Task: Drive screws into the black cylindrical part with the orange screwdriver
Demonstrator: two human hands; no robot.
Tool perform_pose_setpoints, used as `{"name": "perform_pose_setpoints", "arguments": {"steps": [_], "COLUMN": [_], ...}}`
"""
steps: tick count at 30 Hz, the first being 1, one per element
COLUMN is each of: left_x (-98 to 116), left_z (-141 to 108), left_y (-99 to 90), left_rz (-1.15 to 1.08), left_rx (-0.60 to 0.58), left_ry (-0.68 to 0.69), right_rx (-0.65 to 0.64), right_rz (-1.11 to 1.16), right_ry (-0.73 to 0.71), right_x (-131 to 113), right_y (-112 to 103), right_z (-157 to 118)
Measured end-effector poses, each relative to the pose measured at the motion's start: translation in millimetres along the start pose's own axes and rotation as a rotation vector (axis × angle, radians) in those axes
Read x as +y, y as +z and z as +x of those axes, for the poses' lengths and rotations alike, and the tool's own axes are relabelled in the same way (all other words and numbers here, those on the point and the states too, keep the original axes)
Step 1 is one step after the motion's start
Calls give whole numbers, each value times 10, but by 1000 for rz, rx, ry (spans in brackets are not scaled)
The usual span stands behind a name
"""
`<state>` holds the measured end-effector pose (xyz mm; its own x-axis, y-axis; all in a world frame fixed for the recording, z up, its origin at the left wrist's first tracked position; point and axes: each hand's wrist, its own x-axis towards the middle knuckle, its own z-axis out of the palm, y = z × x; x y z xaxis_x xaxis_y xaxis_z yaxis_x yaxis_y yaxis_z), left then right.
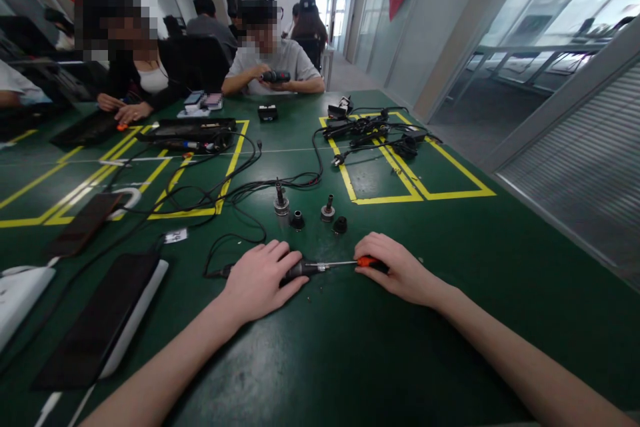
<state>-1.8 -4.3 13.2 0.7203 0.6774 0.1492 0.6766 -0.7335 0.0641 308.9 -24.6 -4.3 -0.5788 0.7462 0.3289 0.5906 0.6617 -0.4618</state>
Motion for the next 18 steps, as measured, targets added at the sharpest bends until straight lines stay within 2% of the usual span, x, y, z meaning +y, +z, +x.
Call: {"name": "perform_pose_setpoints", "arguments": {"steps": [8,14,18], "left_x": [-7,-12,12], "left_z": [-11,-27,-32], "left_y": [14,12,8], "left_rz": [-4,-8,-27], "left_rx": [34,35,17], "left_ry": [31,72,61], "right_rx": [36,-7,57], "right_rz": [-174,-13,120], "right_ry": [-100,-70,-62], "right_x": [-52,-91,-39], "right_y": [28,-99,-147], "right_z": [-14,-6,-42]}}
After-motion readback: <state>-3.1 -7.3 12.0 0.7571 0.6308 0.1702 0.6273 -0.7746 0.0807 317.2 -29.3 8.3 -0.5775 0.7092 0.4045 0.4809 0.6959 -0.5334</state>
